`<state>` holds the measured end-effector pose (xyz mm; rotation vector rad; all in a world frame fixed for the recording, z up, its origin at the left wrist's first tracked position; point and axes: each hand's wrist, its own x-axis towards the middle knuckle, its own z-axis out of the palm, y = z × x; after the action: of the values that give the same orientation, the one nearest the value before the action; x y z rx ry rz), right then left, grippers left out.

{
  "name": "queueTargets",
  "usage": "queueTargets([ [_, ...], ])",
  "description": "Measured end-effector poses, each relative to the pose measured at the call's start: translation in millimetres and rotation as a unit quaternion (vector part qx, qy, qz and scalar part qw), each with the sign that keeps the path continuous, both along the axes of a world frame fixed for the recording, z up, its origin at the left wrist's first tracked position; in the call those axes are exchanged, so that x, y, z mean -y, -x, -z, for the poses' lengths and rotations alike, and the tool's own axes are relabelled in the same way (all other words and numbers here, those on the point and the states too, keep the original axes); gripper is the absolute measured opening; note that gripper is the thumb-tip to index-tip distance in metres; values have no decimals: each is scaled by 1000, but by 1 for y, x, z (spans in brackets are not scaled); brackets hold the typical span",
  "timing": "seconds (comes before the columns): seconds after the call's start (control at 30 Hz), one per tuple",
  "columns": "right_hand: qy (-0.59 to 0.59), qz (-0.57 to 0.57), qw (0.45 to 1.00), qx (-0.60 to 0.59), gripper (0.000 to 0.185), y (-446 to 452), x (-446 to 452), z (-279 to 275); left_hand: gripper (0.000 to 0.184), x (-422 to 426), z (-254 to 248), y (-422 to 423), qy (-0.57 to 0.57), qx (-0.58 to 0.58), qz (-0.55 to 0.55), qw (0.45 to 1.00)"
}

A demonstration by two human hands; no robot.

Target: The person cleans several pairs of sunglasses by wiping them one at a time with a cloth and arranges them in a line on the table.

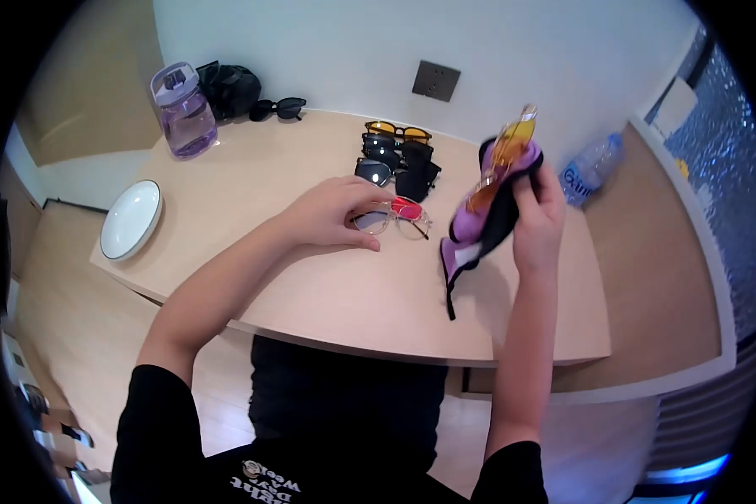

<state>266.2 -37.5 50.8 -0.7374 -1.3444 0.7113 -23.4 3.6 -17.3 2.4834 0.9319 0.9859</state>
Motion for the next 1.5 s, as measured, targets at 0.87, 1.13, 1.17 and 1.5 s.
queueTargets([
  [0.87,80,-11,882,464,21,54,-36,45,37,-14,-13,19,29,-30,64,997],
  [1.13,67,-23,988,-141,30,-86,-57,10,46,5,-8,5,7,-95,139,986],
  [1.17,71,-12,978,-195,34,-96,-60,9,42,5,-5,2,-35,-108,136,984],
  [1.5,126,-2,947,-296,31,-129,-85,69,27,22,-9,-21,-28,-121,7,992],
])
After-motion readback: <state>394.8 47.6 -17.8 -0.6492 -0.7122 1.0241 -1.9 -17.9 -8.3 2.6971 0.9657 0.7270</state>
